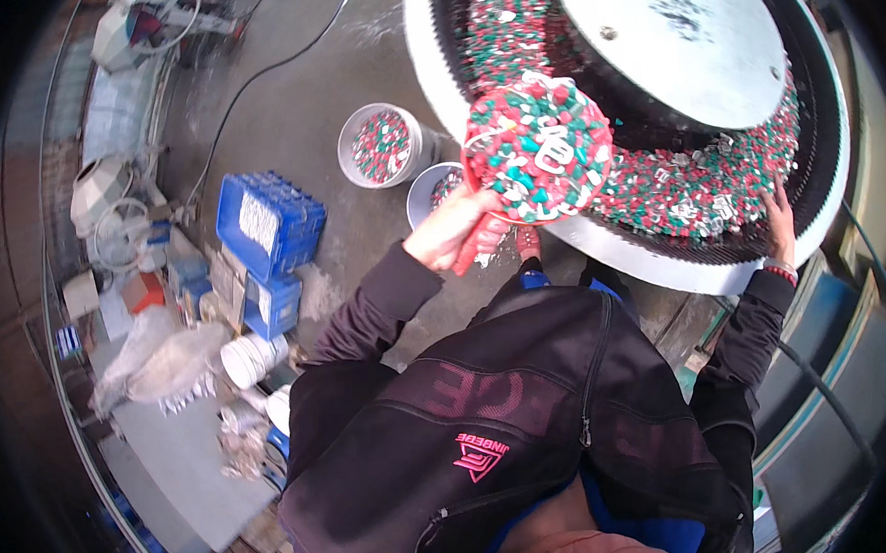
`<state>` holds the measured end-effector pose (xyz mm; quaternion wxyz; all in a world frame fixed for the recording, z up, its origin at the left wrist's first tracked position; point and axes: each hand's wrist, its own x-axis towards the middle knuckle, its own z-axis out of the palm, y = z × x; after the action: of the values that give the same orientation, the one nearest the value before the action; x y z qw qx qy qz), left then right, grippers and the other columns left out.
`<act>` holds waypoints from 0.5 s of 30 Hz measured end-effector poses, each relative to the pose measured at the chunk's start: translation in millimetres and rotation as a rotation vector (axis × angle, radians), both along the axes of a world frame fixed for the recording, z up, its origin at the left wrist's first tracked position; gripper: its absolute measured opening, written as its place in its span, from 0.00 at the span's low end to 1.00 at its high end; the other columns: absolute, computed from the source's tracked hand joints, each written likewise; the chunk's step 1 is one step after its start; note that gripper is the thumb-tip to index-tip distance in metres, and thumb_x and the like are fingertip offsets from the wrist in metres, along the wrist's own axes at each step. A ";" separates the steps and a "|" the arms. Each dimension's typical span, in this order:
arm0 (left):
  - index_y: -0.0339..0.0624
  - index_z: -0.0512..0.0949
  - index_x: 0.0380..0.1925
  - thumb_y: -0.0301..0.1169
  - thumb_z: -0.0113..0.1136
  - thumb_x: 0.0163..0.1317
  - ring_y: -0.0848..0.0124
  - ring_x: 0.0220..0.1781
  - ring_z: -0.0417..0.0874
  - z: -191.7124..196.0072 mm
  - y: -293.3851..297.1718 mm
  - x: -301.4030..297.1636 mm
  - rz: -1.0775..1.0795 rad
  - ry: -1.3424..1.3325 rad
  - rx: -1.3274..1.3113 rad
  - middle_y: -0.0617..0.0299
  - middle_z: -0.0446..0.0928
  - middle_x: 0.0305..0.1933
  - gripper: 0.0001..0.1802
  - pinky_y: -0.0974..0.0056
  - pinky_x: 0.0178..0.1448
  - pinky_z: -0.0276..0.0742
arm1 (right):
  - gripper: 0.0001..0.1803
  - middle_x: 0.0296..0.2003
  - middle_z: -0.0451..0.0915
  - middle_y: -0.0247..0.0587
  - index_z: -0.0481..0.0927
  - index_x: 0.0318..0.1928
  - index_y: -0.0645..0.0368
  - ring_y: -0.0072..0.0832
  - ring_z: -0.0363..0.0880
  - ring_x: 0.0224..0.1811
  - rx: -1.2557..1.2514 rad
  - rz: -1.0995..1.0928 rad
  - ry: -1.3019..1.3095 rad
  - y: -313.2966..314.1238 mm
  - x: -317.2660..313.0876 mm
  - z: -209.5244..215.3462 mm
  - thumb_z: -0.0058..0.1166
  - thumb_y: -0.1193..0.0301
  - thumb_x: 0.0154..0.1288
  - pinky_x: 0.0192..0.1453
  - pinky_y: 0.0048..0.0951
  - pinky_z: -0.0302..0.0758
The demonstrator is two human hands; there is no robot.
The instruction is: The person scoops mixed red, green, and white plastic pellets from a rotating drum using a red scoop and transfers them into white buckets. The person repeatedly fills buckets and moves them aside to continue the process.
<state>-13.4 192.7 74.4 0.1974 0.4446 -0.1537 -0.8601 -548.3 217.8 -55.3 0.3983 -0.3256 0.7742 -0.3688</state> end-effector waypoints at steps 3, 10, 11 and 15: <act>0.40 0.63 0.33 0.27 0.47 0.58 0.83 0.15 0.60 19.5 16.3 52.1 0.132 -0.107 -0.035 0.69 0.61 0.19 0.06 0.77 0.17 0.58 | 0.36 0.62 0.61 0.52 0.56 0.66 0.57 0.34 0.61 0.63 0.054 0.000 -0.058 -4.0 9.9 1.9 0.54 0.64 0.59 0.65 0.31 0.56; 0.42 0.61 0.39 0.25 0.44 0.58 0.82 0.16 0.63 5.9 58.5 158.7 0.381 -0.331 -0.013 0.66 0.64 0.21 0.09 0.76 0.17 0.61 | 0.38 0.64 0.58 0.46 0.51 0.68 0.42 0.41 0.53 0.67 0.178 -0.022 -0.055 -4.2 23.7 9.0 0.54 0.60 0.59 0.59 0.61 0.53; 0.43 0.61 0.42 0.24 0.44 0.58 0.81 0.16 0.64 -5.7 65.0 169.2 0.417 -0.348 -0.001 0.65 0.65 0.21 0.11 0.76 0.17 0.62 | 0.37 0.63 0.60 0.46 0.53 0.67 0.41 0.44 0.52 0.67 0.208 -0.070 -0.067 -1.5 21.3 10.5 0.54 0.59 0.59 0.58 0.62 0.54; 0.49 0.47 0.62 0.22 0.44 0.57 0.81 0.17 0.66 -70.6 89.8 198.1 0.542 -0.617 -0.274 0.64 0.67 0.25 0.33 0.75 0.18 0.64 | 0.36 0.63 0.59 0.45 0.55 0.67 0.45 0.45 0.54 0.66 0.187 -0.090 -0.099 1.3 8.2 16.9 0.54 0.59 0.59 0.58 0.59 0.56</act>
<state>184.7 282.5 3.8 0.4180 0.6748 -0.1961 -0.5757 -540.1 219.1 -38.4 0.4478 -0.2334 0.7983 -0.3281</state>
